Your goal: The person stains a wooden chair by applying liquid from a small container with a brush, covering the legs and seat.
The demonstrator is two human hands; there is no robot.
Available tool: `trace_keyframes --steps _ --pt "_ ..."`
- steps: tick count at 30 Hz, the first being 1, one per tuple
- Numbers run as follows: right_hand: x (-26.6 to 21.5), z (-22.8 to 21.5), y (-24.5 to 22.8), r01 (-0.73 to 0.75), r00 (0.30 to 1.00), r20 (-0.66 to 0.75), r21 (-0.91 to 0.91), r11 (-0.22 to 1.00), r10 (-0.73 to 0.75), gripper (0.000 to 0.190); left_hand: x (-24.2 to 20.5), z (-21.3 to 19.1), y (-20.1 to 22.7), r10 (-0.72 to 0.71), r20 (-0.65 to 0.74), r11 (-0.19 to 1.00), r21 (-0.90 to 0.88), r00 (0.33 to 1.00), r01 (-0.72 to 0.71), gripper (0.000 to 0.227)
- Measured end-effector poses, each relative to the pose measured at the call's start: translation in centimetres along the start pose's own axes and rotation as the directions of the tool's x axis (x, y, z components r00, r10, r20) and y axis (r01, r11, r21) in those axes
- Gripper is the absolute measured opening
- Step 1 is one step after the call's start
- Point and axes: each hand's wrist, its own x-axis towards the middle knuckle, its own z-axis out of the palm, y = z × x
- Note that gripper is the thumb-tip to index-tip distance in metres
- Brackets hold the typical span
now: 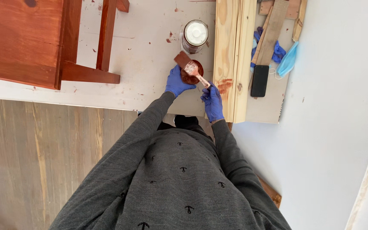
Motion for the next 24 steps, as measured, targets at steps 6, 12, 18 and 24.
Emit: trace_keyframes --steps 6,12,18,24 --pt "-3.1 8.8 -10.8 0.016 0.975 -0.217 -0.096 0.995 -0.036 0.026 -1.3 -0.6 1.5 0.025 -0.062 1.0 -0.008 0.998 -0.026 0.127" --pt "0.3 9.0 -19.3 0.281 0.914 -0.177 -0.375 0.883 -0.366 0.022 -7.8 -5.8 5.5 0.208 -0.316 0.97 -0.055 0.926 -0.237 0.128" --pt "-5.0 21.3 -23.9 0.513 0.84 0.29 -0.699 0.498 -0.458 0.02 -17.0 -12.4 7.1 0.346 -0.563 0.923 0.064 0.75 -0.378 0.122" --pt "-12.4 32.1 -20.5 0.774 0.63 0.758 -0.63 0.057 -0.167 0.024 -25.0 -16.8 6.0 0.354 -0.748 0.922 0.179 0.561 -0.344 0.117"
